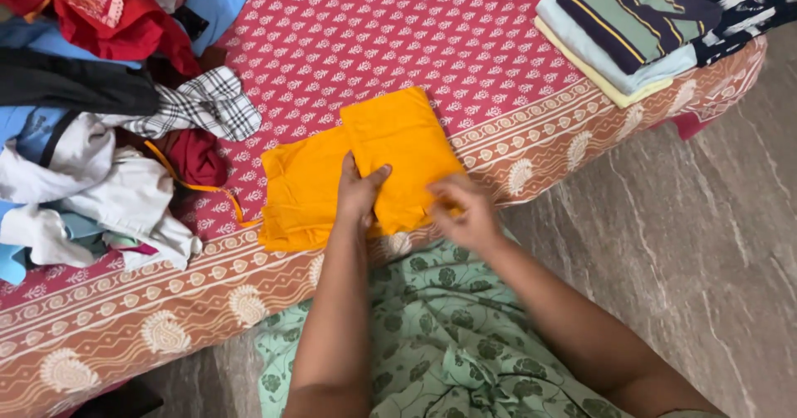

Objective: Folding various pieces of clothing and a yellow garment on a bed.

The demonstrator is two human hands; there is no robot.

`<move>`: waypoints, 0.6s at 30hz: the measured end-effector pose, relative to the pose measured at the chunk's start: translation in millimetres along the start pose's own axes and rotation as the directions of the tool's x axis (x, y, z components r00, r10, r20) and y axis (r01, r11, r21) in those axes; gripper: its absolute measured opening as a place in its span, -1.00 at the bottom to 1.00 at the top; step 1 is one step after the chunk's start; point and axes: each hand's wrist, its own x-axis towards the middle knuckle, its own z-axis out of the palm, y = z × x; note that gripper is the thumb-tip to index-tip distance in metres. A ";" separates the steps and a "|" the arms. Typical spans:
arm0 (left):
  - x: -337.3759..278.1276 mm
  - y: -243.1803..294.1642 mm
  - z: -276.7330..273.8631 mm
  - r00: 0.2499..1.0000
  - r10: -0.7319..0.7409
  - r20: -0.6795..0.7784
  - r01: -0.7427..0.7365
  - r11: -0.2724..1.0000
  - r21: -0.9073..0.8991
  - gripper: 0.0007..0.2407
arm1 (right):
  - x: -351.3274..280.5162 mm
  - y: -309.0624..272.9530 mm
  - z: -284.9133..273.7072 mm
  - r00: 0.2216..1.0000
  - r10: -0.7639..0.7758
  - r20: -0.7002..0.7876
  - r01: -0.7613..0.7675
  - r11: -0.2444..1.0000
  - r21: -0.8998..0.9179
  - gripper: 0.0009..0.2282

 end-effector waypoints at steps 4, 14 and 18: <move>10.4 5.3 11.3 0.984 0.009 0.179 0.004 0.997 -0.075 -0.53 | 12.3 -24.0 -22.9 0.956 -0.109 -0.274 0.026 0.956 -0.291 -0.51; 26.2 -87.7 44.3 0.849 0.315 0.425 -0.517 0.325 0.792 -0.56 | 14.5 122.1 -52.9 0.741 0.646 -0.182 0.112 0.148 0.983 -0.56; -34.1 -77.0 68.6 0.813 0.115 0.571 -0.568 -0.059 0.821 -0.38 | -1.4 137.6 -55.8 0.674 0.734 -0.081 0.068 0.047 0.997 -0.59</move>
